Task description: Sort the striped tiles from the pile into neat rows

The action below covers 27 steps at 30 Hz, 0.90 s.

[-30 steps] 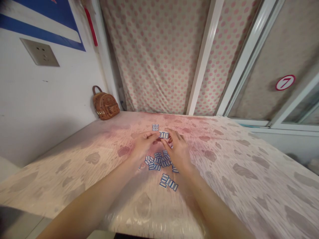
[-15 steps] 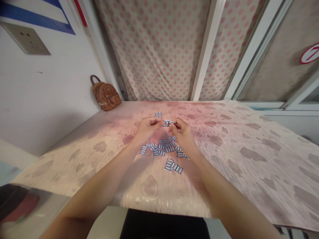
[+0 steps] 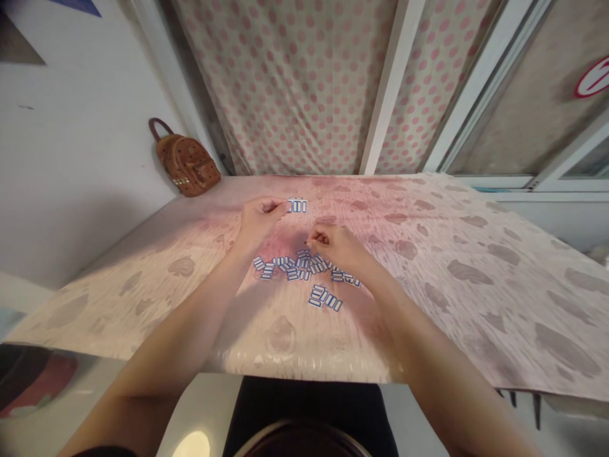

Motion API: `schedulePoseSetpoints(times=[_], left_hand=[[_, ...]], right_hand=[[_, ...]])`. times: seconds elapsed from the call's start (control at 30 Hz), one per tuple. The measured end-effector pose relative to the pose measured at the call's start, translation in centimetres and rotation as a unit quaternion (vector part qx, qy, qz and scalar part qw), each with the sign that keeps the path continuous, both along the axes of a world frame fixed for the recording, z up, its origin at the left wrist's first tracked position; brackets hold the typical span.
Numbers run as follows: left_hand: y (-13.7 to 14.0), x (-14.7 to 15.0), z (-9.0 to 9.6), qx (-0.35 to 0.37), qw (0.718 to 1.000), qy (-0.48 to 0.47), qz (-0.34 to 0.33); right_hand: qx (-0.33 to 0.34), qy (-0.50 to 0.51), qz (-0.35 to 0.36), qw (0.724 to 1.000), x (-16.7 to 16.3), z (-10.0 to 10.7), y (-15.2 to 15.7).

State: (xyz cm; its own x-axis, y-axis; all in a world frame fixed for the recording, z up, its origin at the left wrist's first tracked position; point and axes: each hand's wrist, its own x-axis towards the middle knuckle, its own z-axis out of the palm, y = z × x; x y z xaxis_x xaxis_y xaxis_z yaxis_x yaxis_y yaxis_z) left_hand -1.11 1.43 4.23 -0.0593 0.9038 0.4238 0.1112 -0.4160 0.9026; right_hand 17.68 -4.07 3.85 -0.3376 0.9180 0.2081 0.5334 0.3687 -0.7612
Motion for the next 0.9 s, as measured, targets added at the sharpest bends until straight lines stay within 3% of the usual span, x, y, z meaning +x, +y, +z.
schedulePoseSetpoints(times=[0.1,0.2,0.47,0.6,0.7,0.83,0.9], left_hand=[[0.4,-0.8,0.2,-0.004,1.0,-0.012,0.021],[0.4,-1.2,0.3,-0.011,0.999,-0.011,0.036],[0.7,-0.9,0.0,-0.004,1.0,0.0,0.028],[0.8,-0.9,-0.1,-0.006,0.999,0.013,0.029],[0.8,-0.8,-0.2,-0.002,1.0,0.004,0.024],[0.6,-0.6,-0.1,-0.001,1.0,-0.014,0.018],[0.4,-0.4,-0.1,-0.006,1.0,-0.025,0.014]], right_hand=[[-0.046,-0.191,0.043,0.98,0.1,1.1,-1.3],[-0.083,-0.313,0.043,0.945,-0.3,1.8,-3.0],[-0.008,-0.397,0.049,0.916,-1.9,0.1,-6.4],[-0.015,-0.366,0.048,0.929,-1.6,-1.0,-5.8],[-0.024,-0.287,0.07,0.955,-1.1,-1.1,-4.7],[-0.004,-0.066,0.038,0.997,-0.5,0.7,-2.7],[-0.003,0.069,0.0,0.998,-0.4,2.1,-1.5]])
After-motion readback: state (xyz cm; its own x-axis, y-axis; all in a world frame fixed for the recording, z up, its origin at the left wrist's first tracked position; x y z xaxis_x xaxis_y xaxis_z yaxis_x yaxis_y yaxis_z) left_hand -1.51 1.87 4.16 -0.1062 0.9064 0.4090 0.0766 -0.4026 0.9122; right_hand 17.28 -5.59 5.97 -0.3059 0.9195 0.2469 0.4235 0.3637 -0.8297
